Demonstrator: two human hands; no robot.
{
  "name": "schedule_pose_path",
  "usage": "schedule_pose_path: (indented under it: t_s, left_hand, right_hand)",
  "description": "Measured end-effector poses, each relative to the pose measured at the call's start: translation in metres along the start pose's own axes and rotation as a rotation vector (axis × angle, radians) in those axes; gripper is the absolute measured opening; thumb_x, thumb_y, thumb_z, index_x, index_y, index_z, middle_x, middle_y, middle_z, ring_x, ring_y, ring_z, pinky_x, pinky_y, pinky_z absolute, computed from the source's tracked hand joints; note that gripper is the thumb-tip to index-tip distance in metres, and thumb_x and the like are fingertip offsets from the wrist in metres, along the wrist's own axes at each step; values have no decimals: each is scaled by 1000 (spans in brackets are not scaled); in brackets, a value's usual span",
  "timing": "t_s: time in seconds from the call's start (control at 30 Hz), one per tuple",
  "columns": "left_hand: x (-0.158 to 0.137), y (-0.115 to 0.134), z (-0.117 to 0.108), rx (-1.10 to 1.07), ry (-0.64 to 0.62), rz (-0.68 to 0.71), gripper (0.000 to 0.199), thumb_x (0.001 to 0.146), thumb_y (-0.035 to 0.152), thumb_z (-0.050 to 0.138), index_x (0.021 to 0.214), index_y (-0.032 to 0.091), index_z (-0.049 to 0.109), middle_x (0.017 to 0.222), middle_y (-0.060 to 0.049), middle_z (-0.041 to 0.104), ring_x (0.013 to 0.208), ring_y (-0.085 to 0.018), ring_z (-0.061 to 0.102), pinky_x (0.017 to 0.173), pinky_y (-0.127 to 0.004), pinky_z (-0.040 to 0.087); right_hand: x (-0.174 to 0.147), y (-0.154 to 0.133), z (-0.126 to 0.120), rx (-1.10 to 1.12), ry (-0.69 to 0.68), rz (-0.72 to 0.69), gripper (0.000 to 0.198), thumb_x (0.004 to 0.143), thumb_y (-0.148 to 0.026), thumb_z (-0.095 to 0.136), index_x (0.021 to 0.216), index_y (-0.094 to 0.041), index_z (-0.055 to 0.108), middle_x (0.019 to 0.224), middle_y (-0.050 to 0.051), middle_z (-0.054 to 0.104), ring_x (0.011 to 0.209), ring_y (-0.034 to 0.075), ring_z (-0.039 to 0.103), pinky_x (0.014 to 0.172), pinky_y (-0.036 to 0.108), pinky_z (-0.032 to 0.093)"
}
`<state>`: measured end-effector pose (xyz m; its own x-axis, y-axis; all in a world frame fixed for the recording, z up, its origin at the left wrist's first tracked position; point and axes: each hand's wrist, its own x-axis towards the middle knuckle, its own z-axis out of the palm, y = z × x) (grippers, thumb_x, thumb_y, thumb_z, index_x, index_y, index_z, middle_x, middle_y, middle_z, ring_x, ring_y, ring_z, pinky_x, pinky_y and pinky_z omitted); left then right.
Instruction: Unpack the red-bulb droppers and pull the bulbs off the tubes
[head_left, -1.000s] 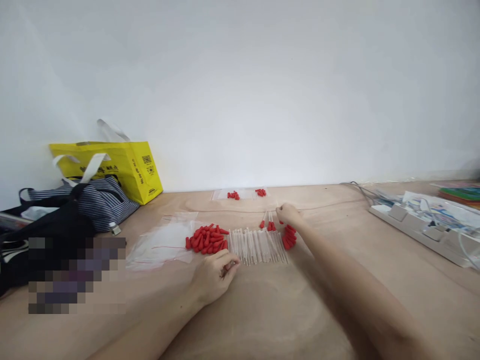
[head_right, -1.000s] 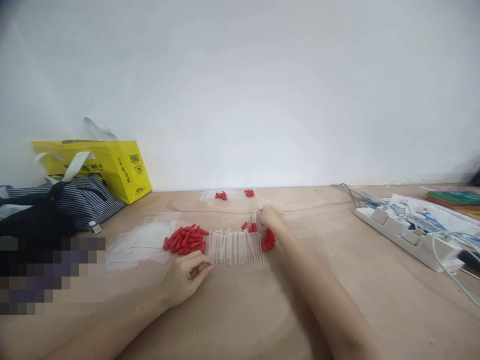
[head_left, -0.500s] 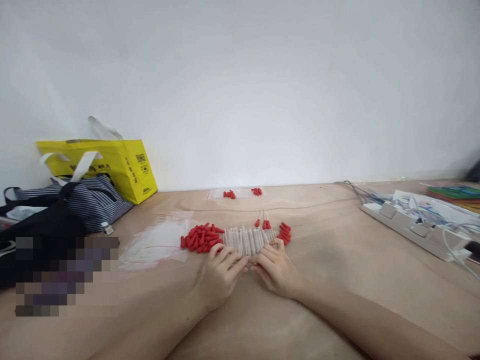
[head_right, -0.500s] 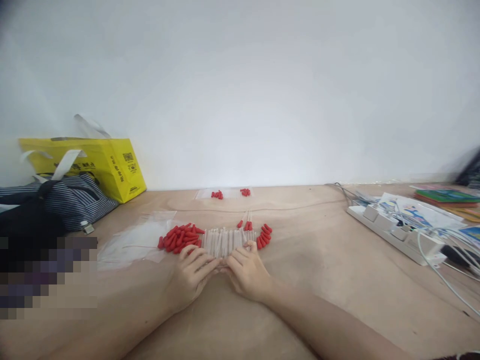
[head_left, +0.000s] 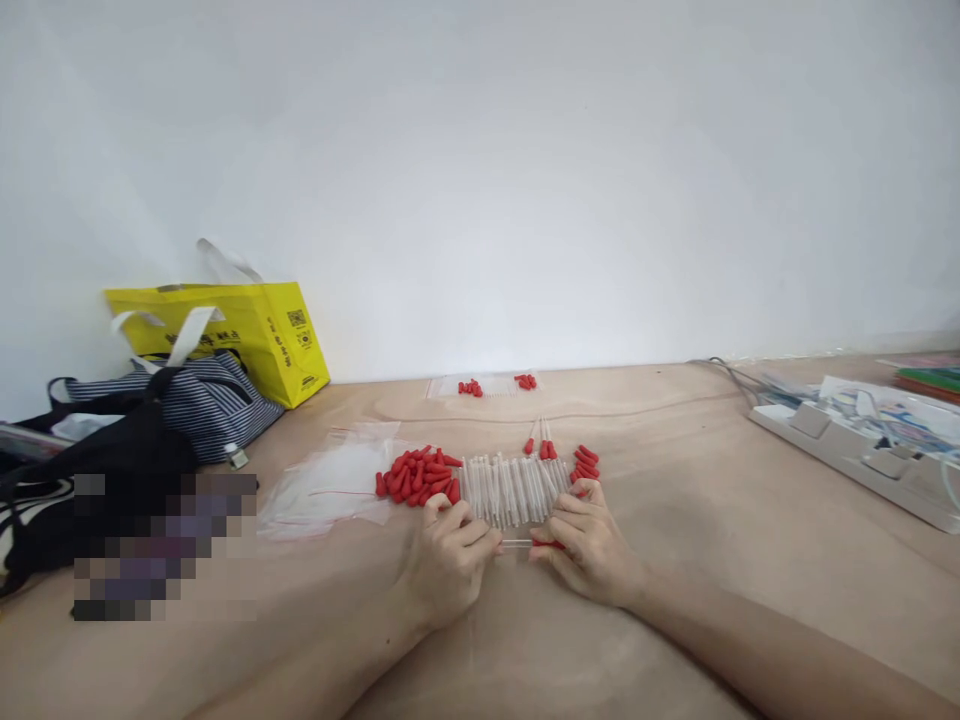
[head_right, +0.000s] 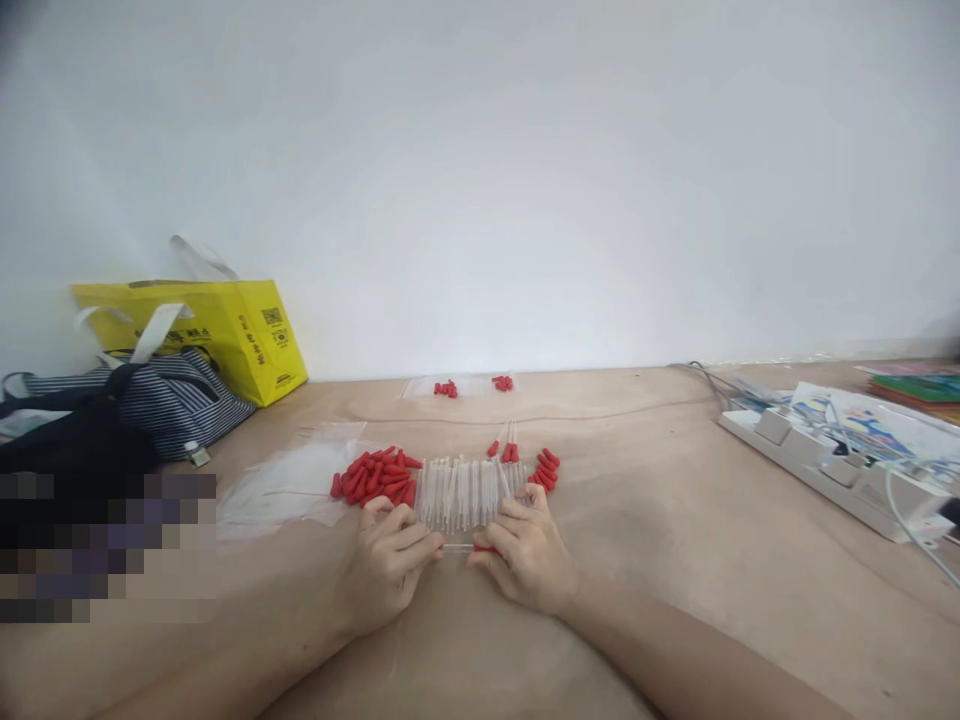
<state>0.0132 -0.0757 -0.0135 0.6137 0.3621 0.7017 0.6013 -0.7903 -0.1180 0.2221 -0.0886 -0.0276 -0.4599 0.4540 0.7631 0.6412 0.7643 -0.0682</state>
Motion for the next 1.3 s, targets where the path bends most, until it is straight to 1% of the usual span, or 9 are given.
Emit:
schedule_pose_path:
  t_s: [0.1, 0.23, 0.4, 0.53, 0.7, 0.87, 1.0, 1.13, 1.3]
  left_hand:
    - [-1, -5, -6, -9, -9, -84, 18, 80, 18, 46, 65, 19, 57, 56, 2, 58, 60, -12, 43, 67, -32, 24]
    - [1, -5, -9, -51, -13, -134, 18, 82, 17, 43, 73, 19, 58, 63, 2, 61, 63, -12, 46, 66, -31, 27]
    - [7, -5, -5, -78, -29, -179, 25, 81, 8, 37, 88, 19, 58, 72, -1, 63, 70, -15, 50, 67, -31, 30]
    - [29, -16, -3, -96, -83, -154, 24, 80, 7, 38, 87, 18, 58, 74, -1, 63, 76, -16, 50, 73, -32, 33]
    - [74, -19, 16, -240, -264, -206, 21, 80, 10, 40, 84, 17, 59, 87, -4, 62, 85, -17, 51, 77, -31, 38]
    - [108, -12, 45, -443, -382, -631, 15, 77, 15, 46, 84, 16, 59, 88, -4, 62, 82, -14, 56, 73, -25, 42]
    - [119, -10, 65, -432, -456, -788, 25, 71, 14, 51, 95, 12, 53, 74, -4, 64, 65, -13, 60, 57, -21, 44]
    - [127, -3, 75, -383, -532, -844, 44, 58, 9, 59, 101, 14, 51, 68, -1, 64, 62, -14, 61, 52, -20, 43]
    - [136, 15, 73, -324, -634, -795, 15, 56, 13, 61, 70, 16, 59, 56, -2, 62, 64, -18, 61, 55, -23, 44]
  right_hand:
    - [-4, 10, -9, 4, 15, 96, 26, 83, -30, 47, 62, -17, 55, 52, -2, 52, 56, 10, 43, 73, 32, 25]
    - [-2, 31, -19, -14, 6, 292, 20, 84, -31, 43, 78, -20, 60, 69, 1, 59, 68, 13, 51, 74, 32, 28]
    - [2, 80, -15, 16, 82, 670, 29, 85, -26, 31, 100, -19, 55, 89, 6, 58, 86, 18, 53, 75, 32, 37]
    - [-1, 119, -6, 57, 74, 930, 31, 80, -26, 38, 105, -14, 51, 97, 8, 59, 87, 17, 55, 75, 29, 41]
    - [-1, 134, 3, 33, 34, 1008, 26, 75, -24, 44, 95, -14, 57, 88, 7, 63, 79, 16, 58, 70, 27, 42]
    - [3, 131, 7, -20, -15, 1055, 20, 72, -24, 49, 86, -16, 60, 82, 4, 65, 77, 16, 59, 72, 28, 40]
    - [5, 128, 6, -69, -45, 1085, 18, 71, -27, 50, 81, -17, 61, 77, 3, 66, 76, 17, 59, 73, 31, 37]
    - [7, 124, 4, -87, -84, 1076, 17, 71, -29, 50, 77, -19, 62, 77, 2, 66, 76, 17, 59, 75, 32, 35]
    - [8, 122, 2, -120, -119, 1067, 18, 73, -30, 48, 77, -20, 62, 76, 2, 66, 79, 19, 58, 78, 34, 33]
